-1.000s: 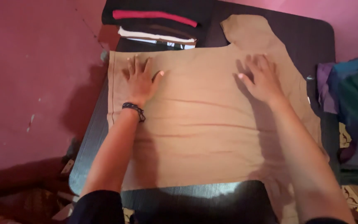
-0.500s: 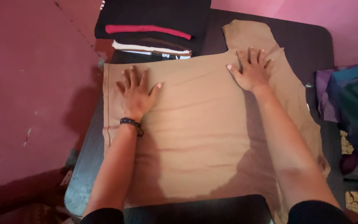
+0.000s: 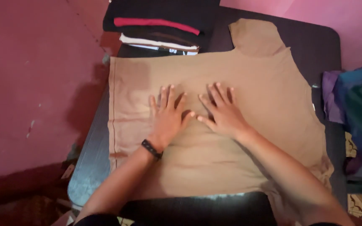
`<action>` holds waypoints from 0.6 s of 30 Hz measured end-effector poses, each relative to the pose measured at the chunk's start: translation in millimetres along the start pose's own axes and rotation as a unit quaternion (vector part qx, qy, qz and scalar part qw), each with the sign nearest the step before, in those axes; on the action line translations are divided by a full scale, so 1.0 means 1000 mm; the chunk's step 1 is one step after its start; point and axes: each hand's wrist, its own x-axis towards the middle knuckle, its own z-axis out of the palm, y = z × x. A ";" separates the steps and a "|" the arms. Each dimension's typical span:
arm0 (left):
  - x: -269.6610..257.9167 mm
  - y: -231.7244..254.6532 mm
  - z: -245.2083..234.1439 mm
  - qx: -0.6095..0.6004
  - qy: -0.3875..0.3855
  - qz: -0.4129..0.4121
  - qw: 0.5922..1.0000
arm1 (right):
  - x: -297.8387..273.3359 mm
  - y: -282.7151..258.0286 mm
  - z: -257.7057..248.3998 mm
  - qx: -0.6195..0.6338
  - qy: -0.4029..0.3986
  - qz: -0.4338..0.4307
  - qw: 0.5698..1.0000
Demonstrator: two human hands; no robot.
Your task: Folding a brown t-shirt neatly on a table and adding it to a stack.
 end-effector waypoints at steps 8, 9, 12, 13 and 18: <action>-0.061 -0.030 -0.015 -0.001 -0.052 0.004 0.999 | -0.028 0.001 0.000 -0.022 -0.040 0.018 0.999; -0.064 -0.033 -0.018 0.002 -0.045 0.010 0.999 | -0.026 0.002 -0.002 -0.025 -0.039 0.026 0.999; -0.074 -0.045 -0.024 -0.011 -0.005 0.002 1.000 | -0.024 0.001 -0.009 -0.027 -0.058 0.030 0.997; -0.078 -0.046 -0.025 -0.011 -0.007 0.001 1.000 | -0.028 -0.002 -0.007 -0.025 -0.060 0.029 0.997; -0.078 -0.046 -0.033 0.004 -0.003 -0.012 1.000 | -0.068 -0.008 -0.009 -0.011 -0.066 0.063 0.996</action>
